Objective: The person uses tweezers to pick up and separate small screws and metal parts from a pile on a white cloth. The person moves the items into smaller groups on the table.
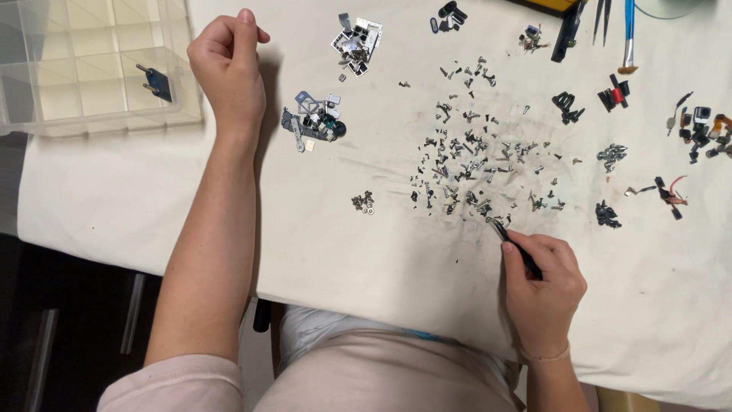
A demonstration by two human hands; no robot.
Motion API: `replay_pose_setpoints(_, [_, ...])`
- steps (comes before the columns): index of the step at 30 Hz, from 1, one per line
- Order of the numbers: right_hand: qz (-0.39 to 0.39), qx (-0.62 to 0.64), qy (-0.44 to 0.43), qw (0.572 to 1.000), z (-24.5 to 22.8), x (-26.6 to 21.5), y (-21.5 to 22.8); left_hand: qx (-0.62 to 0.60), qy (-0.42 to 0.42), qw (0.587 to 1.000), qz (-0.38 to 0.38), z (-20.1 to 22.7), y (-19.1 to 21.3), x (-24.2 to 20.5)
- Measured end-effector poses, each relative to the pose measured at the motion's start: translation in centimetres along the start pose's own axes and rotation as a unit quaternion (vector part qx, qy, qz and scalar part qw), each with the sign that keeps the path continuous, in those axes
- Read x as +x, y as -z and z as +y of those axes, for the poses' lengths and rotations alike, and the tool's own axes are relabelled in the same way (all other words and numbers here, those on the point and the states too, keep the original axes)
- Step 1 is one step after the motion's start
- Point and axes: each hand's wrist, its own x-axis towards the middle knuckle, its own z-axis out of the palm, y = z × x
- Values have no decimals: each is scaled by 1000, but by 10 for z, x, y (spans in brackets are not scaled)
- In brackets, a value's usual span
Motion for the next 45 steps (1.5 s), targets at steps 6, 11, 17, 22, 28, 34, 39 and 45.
replay_pose_setpoints(6, [0,2,10,1000,-2,2,2,3,1,1000,-1,2,0,0])
replay_pose_setpoints(11, [-4,14,10,1000,-4,3,3,1,1,1000,1,0,-1,0])
replay_pose_setpoints(17, [-12,9,-10,1000,-2,-1,11,3,3,1000,1,1,-1,0])
replay_pose_setpoints(22, [-21,-4,-10,1000,0,-6,9,7,7,1000,-1,3,-1,0])
replay_pose_setpoints(28, [-9,9,21,1000,-7,0,5,5,-16,1000,5,7,0,0])
replay_pose_setpoints(34, [-51,312,-303,899,-39,20,3,15,25,1000,10,15,-2,0])
replay_pose_setpoints(39, [-80,152,45,984,-78,30,-36,-1,38,999,9,13,-2,-2])
replay_pose_setpoints(45, [-104,73,149,981,-93,37,-66,-3,50,999,6,15,-3,-2])
